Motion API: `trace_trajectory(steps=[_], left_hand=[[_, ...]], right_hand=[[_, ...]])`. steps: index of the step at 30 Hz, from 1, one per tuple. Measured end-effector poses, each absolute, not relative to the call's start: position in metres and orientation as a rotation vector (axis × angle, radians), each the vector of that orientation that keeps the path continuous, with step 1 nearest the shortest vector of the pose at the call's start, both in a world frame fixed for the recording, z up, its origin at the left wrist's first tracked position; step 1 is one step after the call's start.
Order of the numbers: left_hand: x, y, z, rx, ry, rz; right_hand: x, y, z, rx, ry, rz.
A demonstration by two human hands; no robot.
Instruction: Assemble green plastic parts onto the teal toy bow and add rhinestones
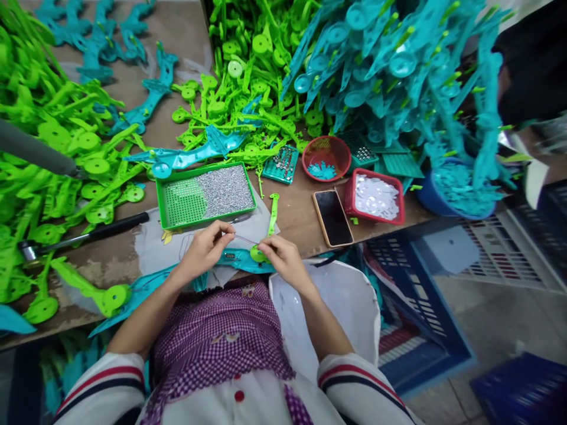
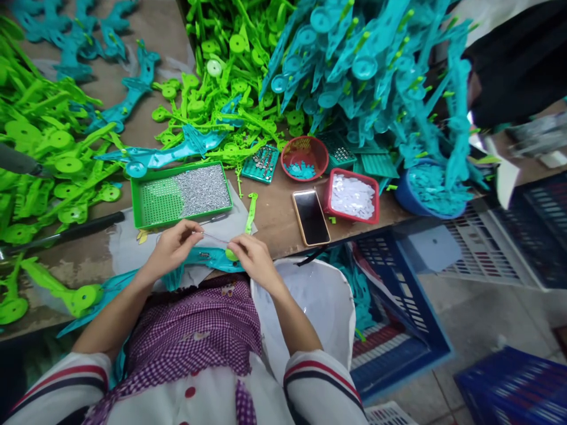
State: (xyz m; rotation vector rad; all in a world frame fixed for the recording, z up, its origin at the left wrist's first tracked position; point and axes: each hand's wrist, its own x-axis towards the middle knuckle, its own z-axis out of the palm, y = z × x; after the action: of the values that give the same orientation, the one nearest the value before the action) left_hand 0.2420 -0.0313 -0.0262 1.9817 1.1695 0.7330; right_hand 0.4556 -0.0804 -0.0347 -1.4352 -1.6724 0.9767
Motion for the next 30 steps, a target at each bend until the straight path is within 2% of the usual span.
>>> trace_trajectory(steps=[4, 7, 10, 15, 22, 30], left_hand=[[0.256, -0.037, -0.021, 2.408, 1.340, 0.681], [0.273, -0.040, -0.017, 2.608, 1.088, 0.589], [0.283, -0.034, -0.024, 2.513, 0.829, 0.686], [0.283, -0.023, -0.040, 2.271, 0.878, 0.884], [0.283, -0.027, -0.031, 2.425, 1.091, 0.882], [0.286, -0.026, -0.031, 2.430, 1.071, 0.930]], right_hand=[[0.457, -0.074, -0.033, -1.486, -1.657, 0.954], [0.459, -0.069, -0.030, -1.471, -1.628, 1.055], [0.465, -0.068, -0.028, -1.445, -1.445, 1.203], [0.474, -0.070, -0.034, -1.411, -1.119, 1.437], [0.465, -0.071, -0.042, -1.398, -1.015, 1.385], [0.465, -0.071, -0.042, -1.403, -0.983, 1.372]])
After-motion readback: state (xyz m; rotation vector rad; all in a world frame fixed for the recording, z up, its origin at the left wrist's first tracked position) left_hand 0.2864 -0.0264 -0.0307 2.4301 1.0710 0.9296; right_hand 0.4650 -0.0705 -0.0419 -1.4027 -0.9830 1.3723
